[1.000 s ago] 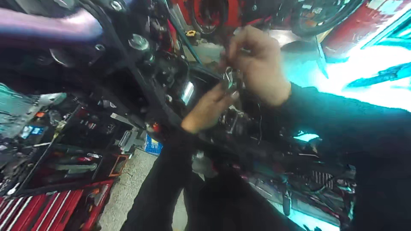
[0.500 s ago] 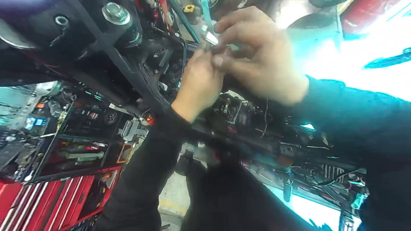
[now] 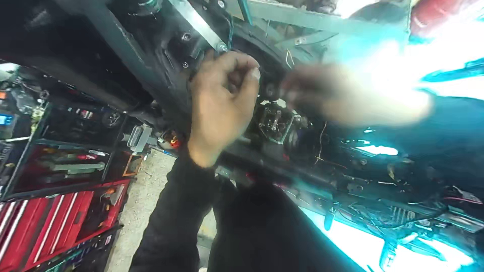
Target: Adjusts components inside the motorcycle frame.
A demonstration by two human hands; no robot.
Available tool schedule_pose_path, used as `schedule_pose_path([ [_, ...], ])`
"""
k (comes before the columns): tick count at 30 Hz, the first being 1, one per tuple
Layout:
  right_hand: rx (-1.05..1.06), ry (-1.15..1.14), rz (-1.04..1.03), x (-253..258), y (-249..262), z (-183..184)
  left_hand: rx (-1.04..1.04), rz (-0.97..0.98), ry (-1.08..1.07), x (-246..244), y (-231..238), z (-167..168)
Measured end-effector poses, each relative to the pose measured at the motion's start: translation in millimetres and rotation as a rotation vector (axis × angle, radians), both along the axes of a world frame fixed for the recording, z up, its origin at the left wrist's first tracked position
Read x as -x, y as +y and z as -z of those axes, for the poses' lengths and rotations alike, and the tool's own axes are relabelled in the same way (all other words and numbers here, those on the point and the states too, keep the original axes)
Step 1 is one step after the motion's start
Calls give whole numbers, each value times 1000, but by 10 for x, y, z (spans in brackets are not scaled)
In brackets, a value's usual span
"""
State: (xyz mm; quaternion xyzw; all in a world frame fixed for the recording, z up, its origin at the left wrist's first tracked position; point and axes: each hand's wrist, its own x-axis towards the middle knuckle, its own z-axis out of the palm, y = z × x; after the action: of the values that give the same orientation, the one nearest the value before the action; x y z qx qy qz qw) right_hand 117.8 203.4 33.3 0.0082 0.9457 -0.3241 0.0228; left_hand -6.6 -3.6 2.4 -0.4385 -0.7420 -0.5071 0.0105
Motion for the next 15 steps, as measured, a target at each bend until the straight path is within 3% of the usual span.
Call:
schedule_pose_path([
  [2,-149,-204,52,90,-72,400,24,8,-10,-28,-9,0],
  [6,-261,-206,14,336,-80,961,-18,-8,36,-17,19,44],
  [12,-154,-242,-249,560,-111,1048,13,-1,28,-48,-24,26],
  [15,-88,-113,-355,597,21,1204,17,0,45,-35,-4,16],
])
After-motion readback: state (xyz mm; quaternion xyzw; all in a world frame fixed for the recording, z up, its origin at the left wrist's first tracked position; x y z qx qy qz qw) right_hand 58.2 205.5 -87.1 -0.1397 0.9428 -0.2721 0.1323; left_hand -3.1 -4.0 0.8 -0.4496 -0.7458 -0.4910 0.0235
